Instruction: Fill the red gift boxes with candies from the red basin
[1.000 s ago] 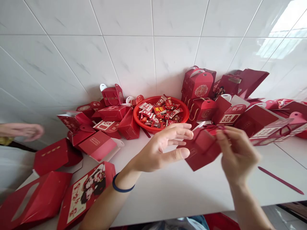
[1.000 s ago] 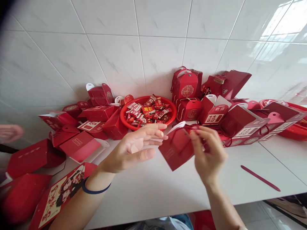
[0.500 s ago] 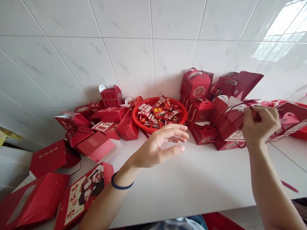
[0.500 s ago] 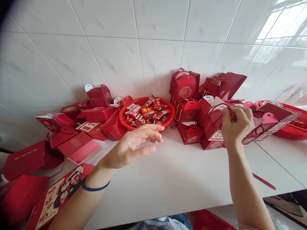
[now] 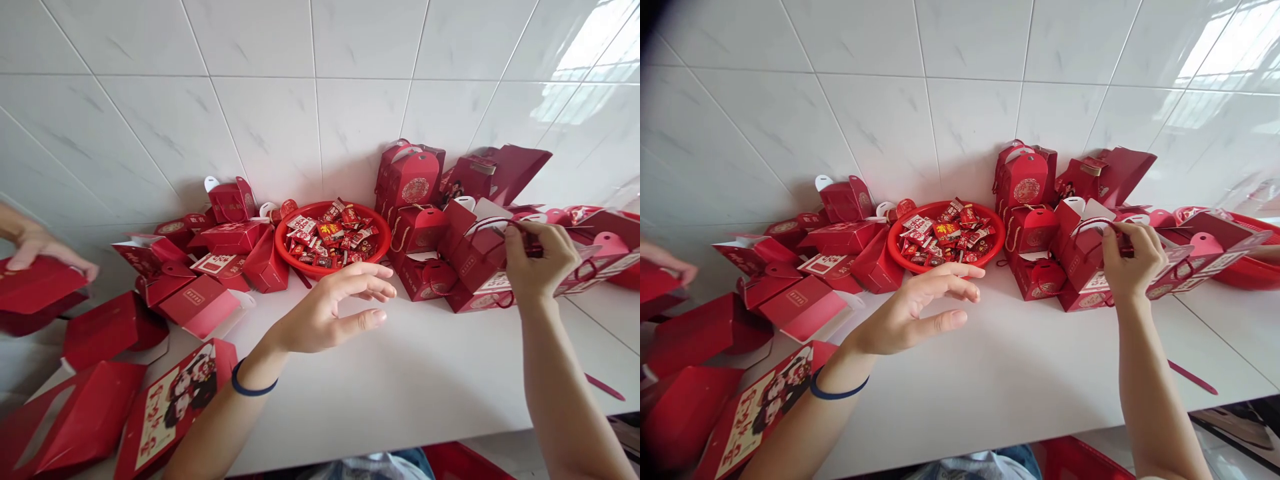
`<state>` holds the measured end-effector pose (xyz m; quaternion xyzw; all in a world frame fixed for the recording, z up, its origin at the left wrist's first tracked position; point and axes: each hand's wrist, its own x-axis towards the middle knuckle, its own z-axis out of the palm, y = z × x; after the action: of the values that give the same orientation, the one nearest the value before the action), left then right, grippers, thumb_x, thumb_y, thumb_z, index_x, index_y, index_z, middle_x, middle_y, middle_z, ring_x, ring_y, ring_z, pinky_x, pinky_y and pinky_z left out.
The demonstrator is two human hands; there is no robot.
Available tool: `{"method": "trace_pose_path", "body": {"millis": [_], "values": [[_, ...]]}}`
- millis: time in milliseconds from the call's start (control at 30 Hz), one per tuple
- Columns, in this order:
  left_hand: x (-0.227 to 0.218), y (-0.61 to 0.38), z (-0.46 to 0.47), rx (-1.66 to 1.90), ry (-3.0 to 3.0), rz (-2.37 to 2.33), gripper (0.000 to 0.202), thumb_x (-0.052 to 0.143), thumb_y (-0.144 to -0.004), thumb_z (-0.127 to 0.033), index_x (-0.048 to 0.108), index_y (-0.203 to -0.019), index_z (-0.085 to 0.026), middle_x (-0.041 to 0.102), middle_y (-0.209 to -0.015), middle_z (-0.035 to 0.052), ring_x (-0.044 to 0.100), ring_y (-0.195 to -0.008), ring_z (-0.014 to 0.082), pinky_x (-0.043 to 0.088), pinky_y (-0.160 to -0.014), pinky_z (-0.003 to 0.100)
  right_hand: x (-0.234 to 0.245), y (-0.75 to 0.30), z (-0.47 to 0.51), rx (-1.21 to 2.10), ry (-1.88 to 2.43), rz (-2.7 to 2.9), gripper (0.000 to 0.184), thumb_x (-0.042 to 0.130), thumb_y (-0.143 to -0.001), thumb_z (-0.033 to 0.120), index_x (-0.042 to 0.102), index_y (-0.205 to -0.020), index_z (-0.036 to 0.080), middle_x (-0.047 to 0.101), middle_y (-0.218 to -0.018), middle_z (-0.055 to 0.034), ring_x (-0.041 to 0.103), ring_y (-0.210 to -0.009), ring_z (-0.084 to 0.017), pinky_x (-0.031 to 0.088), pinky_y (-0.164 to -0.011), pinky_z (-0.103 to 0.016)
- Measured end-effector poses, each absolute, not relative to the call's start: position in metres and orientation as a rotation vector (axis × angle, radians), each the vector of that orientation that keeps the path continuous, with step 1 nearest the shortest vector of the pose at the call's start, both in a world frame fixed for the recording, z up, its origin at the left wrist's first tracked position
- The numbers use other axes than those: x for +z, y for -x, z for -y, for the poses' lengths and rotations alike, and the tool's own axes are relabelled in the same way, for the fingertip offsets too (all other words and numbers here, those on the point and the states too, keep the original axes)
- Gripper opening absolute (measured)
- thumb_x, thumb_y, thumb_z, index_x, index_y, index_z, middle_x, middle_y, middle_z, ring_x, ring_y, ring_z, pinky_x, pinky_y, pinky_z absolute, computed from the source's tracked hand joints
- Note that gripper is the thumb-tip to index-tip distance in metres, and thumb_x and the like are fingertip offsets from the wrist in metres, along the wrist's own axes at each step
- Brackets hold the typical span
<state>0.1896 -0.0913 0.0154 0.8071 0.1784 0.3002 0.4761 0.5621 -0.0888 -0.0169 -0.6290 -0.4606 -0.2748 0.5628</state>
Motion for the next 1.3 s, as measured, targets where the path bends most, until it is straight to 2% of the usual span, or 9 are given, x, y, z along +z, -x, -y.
{"method": "trace_pose_path", "body": {"millis": [133,233,300,433,633,767,933,1067,1300], "values": [[0.016,-0.188,0.092,0.728,-2.034,-0.450,0.023,0.069,-0.091,-0.028,0.072,-0.112,-0.019,0.060,-0.141,0.0129,0.065,-0.119,0.0260,0.053,-0.105,0.041,-0.031,-0.568,0.097,-0.775,1.501,1.104,0.063,0.071,-0.070,0.068,0.066,-0.108,0.017,0.067,-0.099,-0.0174,0.058,-0.096,-0.033,0.042,-0.092,-0.052],[0.016,-0.188,0.090,0.732,-2.103,-0.432,0.023,0.069,-0.092,-0.028,0.072,-0.113,-0.019,0.062,-0.138,0.0123,0.060,-0.129,0.0270,0.050,-0.109,0.039,-0.043,-0.569,0.107,-0.893,1.487,1.177,0.090,0.076,-0.065,0.074,0.059,-0.131,0.015,0.063,-0.120,-0.0218,0.055,-0.112,-0.038,0.038,-0.098,-0.057],[0.015,-0.188,0.089,0.732,-2.143,-0.409,0.023,0.069,-0.092,-0.028,0.071,-0.113,-0.019,0.063,-0.137,0.0120,0.060,-0.129,0.0259,0.049,-0.109,0.038,-0.052,-0.569,0.113,-0.948,1.492,1.267,0.094,0.074,-0.069,0.073,0.052,-0.141,0.017,0.059,-0.133,-0.0217,0.053,-0.121,-0.040,0.035,-0.102,-0.059],[0.015,-0.187,0.090,0.708,-2.219,-0.384,0.024,0.069,-0.092,-0.027,0.070,-0.115,-0.019,0.061,-0.141,0.0118,0.061,-0.127,0.0242,0.048,-0.110,0.037,-0.066,-0.573,0.118,-0.948,1.561,1.332,0.084,0.063,-0.083,0.070,0.044,-0.148,0.020,0.053,-0.143,-0.0203,0.050,-0.128,-0.040,0.036,-0.102,-0.059],[0.017,-0.170,0.094,0.704,-2.389,-0.647,0.026,0.063,-0.096,-0.029,0.070,-0.120,-0.021,0.063,-0.140,0.0094,0.060,-0.129,0.0233,0.046,-0.112,0.037,-0.057,-0.564,0.119,-1.040,1.498,1.294,0.094,0.068,-0.077,0.074,0.044,-0.151,0.023,0.045,-0.150,-0.0213,0.047,-0.132,-0.045,0.037,-0.100,-0.066],[0.017,-0.130,0.087,0.685,-2.498,-1.141,0.030,0.055,-0.097,-0.036,0.072,-0.117,-0.022,0.066,-0.136,0.0078,0.063,-0.124,0.0241,0.047,-0.110,0.037,-0.033,-0.530,0.121,-1.103,1.141,1.271,0.073,0.070,-0.082,0.062,0.058,-0.141,0.021,0.062,-0.133,-0.0189,0.057,-0.124,-0.042,0.041,-0.100,-0.065],[-0.001,-0.057,0.091,0.703,-2.241,-1.888,0.037,0.052,-0.090,-0.050,0.079,-0.090,-0.024,0.066,-0.134,0.0074,0.065,-0.121,0.0301,0.049,-0.107,0.041,-0.022,-0.480,0.115,-0.842,0.895,1.389,0.055,0.076,-0.082,0.034,0.063,-0.133,0.021,0.067,-0.122,-0.0163,0.063,-0.118,-0.039,0.049,-0.098,-0.063],[-0.036,-0.023,0.118,0.637,-2.032,-2.053,0.044,0.053,-0.085,-0.056,0.080,-0.098,-0.024,0.072,-0.124,0.0117,0.068,-0.115,0.0320,0.054,-0.101,0.042,-0.036,-0.437,0.112,-0.493,0.964,1.589,0.046,0.072,-0.085,0.021,0.061,-0.129,0.021,0.064,-0.127,-0.0160,0.061,-0.122,-0.035,0.052,-0.099,-0.056],[-0.068,-0.017,0.138,0.807,-2.009,-2.156,0.049,0.052,-0.087,-0.055,0.074,-0.116,-0.023,0.059,-0.141,0.0137,0.055,-0.134,0.0355,0.047,-0.111,0.049,-0.076,-0.390,0.117,-0.113,0.951,1.942,0.039,0.063,-0.092,0.019,0.055,-0.129,0.023,0.060,-0.132,-0.0173,0.063,-0.118,-0.029,0.057,-0.094,-0.047]]}}
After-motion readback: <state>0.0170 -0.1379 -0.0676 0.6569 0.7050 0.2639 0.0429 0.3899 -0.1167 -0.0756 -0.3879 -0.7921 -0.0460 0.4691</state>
